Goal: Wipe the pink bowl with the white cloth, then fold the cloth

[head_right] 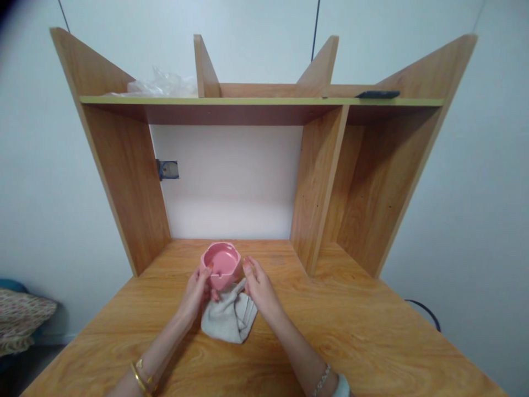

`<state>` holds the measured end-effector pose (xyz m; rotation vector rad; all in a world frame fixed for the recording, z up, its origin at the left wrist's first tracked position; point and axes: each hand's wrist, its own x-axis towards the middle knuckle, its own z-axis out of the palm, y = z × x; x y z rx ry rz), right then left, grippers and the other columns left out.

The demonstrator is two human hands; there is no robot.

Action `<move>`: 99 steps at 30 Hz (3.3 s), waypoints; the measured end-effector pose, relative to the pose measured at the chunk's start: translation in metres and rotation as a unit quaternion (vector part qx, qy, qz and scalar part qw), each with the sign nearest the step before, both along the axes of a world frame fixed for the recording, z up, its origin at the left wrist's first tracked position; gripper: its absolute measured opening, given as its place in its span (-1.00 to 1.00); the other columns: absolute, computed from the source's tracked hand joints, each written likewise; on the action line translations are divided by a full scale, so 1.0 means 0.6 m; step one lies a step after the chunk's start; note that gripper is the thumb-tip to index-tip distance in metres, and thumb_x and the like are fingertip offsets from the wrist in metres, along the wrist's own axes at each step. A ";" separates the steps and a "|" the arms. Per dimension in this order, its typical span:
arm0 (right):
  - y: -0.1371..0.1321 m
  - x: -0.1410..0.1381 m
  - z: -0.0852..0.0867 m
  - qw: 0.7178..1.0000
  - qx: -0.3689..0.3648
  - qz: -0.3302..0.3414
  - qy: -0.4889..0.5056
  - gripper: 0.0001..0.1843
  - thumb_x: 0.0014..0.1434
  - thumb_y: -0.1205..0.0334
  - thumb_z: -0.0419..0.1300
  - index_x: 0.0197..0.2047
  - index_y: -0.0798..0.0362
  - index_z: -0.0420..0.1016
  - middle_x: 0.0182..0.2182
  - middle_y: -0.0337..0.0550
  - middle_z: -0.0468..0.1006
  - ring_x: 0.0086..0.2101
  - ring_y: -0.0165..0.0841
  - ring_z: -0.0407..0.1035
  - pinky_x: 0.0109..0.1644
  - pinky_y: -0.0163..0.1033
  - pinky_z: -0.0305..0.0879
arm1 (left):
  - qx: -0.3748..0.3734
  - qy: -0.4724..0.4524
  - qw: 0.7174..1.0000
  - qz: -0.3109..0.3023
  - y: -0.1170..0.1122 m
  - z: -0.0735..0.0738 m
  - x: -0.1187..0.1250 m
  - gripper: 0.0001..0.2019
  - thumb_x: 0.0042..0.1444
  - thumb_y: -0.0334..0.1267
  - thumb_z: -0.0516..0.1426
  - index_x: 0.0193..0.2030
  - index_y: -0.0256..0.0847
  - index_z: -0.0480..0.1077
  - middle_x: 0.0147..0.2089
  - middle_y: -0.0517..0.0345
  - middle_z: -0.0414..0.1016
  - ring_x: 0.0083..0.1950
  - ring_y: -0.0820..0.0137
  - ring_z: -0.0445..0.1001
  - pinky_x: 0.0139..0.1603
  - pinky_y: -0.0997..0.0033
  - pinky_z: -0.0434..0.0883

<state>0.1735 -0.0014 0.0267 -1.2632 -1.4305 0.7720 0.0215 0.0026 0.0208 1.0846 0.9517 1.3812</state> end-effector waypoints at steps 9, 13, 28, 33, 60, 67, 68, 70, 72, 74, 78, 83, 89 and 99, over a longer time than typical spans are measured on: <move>-0.001 0.013 0.004 0.999 -0.014 -0.007 -0.047 -0.58 0.00 0.29 -0.09 -0.05 0.16 0.31 -0.78 -0.41 0.26 -0.76 -0.48 0.15 -0.69 -0.43 0.01 | 0.083 0.163 0.983 -0.019 -0.020 -0.009 0.023 -0.32 -0.01 0.03 0.09 0.18 -0.21 -0.07 -0.27 0.09 0.43 -0.61 0.51 0.37 -0.62 0.50 0.33; 0.021 0.068 0.010 0.972 0.007 -0.141 -0.186 -0.63 0.02 0.31 -0.08 -0.14 0.14 0.41 -0.59 -0.19 0.48 -0.53 -0.37 0.37 -0.51 -0.38 0.19 | 0.174 0.273 0.944 0.068 -0.013 -0.008 0.007 -0.57 0.10 0.01 -0.04 0.04 -0.18 0.23 -0.14 0.05 0.40 -0.16 0.35 0.41 -0.12 0.33 0.32; 0.044 0.205 -0.020 0.899 -0.063 -0.299 -0.313 -0.68 0.08 0.32 -0.06 -0.18 0.18 0.43 -0.34 0.07 0.53 -0.28 -0.24 0.41 -0.31 -0.32 0.17 | 0.185 0.390 0.896 0.103 -0.002 -0.005 -0.015 -0.60 0.16 -0.03 -0.19 -0.42 -0.19 0.33 -0.36 0.09 0.39 -0.27 0.31 0.37 -0.23 0.31 0.26; 0.044 0.207 -0.022 0.893 -0.060 -0.307 -0.325 -0.64 0.10 0.32 -0.07 -0.07 0.19 0.37 -0.28 0.06 0.53 -0.24 -0.25 0.40 -0.26 -0.31 0.19 | 0.186 0.380 0.900 0.108 0.005 -0.008 -0.019 -0.61 0.15 -0.03 -0.18 -0.45 -0.19 0.32 -0.37 0.09 0.40 -0.27 0.30 0.37 -0.23 0.30 0.27; -0.024 0.057 0.010 0.917 -0.107 -0.010 -0.384 -0.76 0.05 0.13 0.05 -0.42 0.10 0.44 -0.44 -0.12 0.53 -0.42 -0.37 0.35 -0.42 -0.36 0.06 | 0.092 0.493 0.861 0.081 0.038 -0.045 -0.048 -0.66 0.05 -0.16 -0.04 -0.10 -0.29 0.34 -0.06 -0.10 0.35 -0.04 0.22 0.34 -0.03 0.21 0.25; -0.012 0.045 -0.029 0.927 -0.111 0.052 -0.354 -0.72 -0.02 0.10 0.13 -0.30 0.12 0.39 -0.46 -0.20 0.46 -0.45 -0.42 0.27 -0.47 -0.39 -0.01 | 0.084 0.484 0.869 0.056 0.047 -0.060 -0.046 -0.64 -0.03 -0.22 0.03 -0.10 -0.35 0.34 -0.08 -0.11 0.39 -0.04 0.24 0.34 0.00 0.27 0.23; -0.010 0.042 -0.034 0.927 -0.110 0.051 -0.354 -0.75 -0.04 0.12 0.15 -0.32 0.11 0.39 -0.46 -0.22 0.45 -0.45 -0.42 0.27 -0.47 -0.39 -0.01 | 0.085 0.483 0.870 0.054 0.048 -0.061 -0.046 -0.64 -0.05 -0.24 0.04 -0.09 -0.36 0.34 -0.08 -0.12 0.39 -0.03 0.24 0.34 0.01 0.28 0.23; -0.007 0.036 -0.041 0.929 -0.109 0.044 -0.352 -0.81 -0.07 0.18 0.16 -0.37 0.11 0.39 -0.47 -0.23 0.45 -0.45 -0.43 0.26 -0.46 -0.40 -0.01 | 0.085 0.482 0.871 0.051 0.048 -0.062 -0.046 -0.63 -0.08 -0.30 0.05 -0.08 -0.37 0.34 -0.07 -0.12 0.39 -0.03 0.25 0.34 0.02 0.30 0.22; -0.006 0.033 -0.042 0.930 -0.107 0.035 -0.351 -0.85 -0.09 0.23 0.16 -0.40 0.11 0.39 -0.48 -0.24 0.44 -0.46 -0.43 0.25 -0.45 -0.40 -0.02 | 0.086 0.479 0.872 0.049 0.049 -0.063 -0.047 -0.62 -0.12 -0.36 0.05 -0.09 -0.35 0.35 -0.07 -0.10 0.39 -0.03 0.27 0.34 0.03 0.33 0.21; -0.006 0.034 -0.036 0.931 -0.102 0.026 -0.349 -0.87 -0.08 0.26 0.14 -0.40 0.11 0.38 -0.49 -0.25 0.43 -0.47 -0.44 0.24 -0.46 -0.40 -0.03 | 0.086 0.477 0.873 0.050 0.049 -0.064 -0.047 -0.64 -0.15 -0.42 0.04 -0.13 -0.31 0.38 -0.10 -0.07 0.41 -0.05 0.29 0.35 0.01 0.35 0.22; -0.005 0.049 -0.016 0.933 -0.089 -0.008 -0.350 -0.86 -0.05 0.28 0.07 -0.36 0.11 0.35 -0.46 -0.20 0.43 -0.45 -0.43 0.24 -0.45 -0.39 -0.04 | 0.083 0.471 0.875 0.069 0.048 -0.055 -0.050 -0.75 -0.19 -0.43 0.03 -0.31 -0.27 0.42 -0.25 0.00 0.43 -0.18 0.29 0.38 -0.11 0.34 0.28; -0.003 0.070 0.000 0.931 -0.083 -0.080 -0.345 -0.89 -0.05 0.27 0.05 -0.40 0.09 0.30 -0.46 -0.19 0.42 -0.44 -0.41 0.25 -0.44 -0.38 -0.05 | 0.087 0.462 0.875 0.113 0.049 -0.032 -0.064 -0.89 -0.17 -0.38 0.02 -0.50 -0.23 0.37 -0.39 0.12 0.35 -0.26 0.31 0.34 -0.19 0.35 0.28; -0.004 0.083 0.007 0.915 -0.090 -0.124 -0.373 -0.90 -0.03 0.26 0.03 -0.39 0.08 0.27 -0.48 -0.19 0.42 -0.43 -0.39 0.26 -0.45 -0.37 -0.06 | 0.094 0.447 0.875 0.161 0.055 -0.017 -0.085 -0.90 -0.19 -0.41 0.01 -0.48 -0.21 0.30 -0.36 0.14 0.27 -0.25 0.33 0.32 -0.16 0.34 0.26; -0.002 0.089 0.007 0.905 -0.094 -0.137 -0.392 -0.87 -0.01 0.26 0.02 -0.35 0.10 0.27 -0.48 -0.14 0.44 -0.46 -0.38 0.26 -0.47 -0.36 -0.07 | 0.100 0.419 0.890 0.146 0.065 -0.001 -0.125 -0.91 -0.27 -0.41 -0.01 -0.62 -0.18 0.27 -0.45 0.17 0.36 -0.19 0.28 0.33 -0.10 0.29 0.26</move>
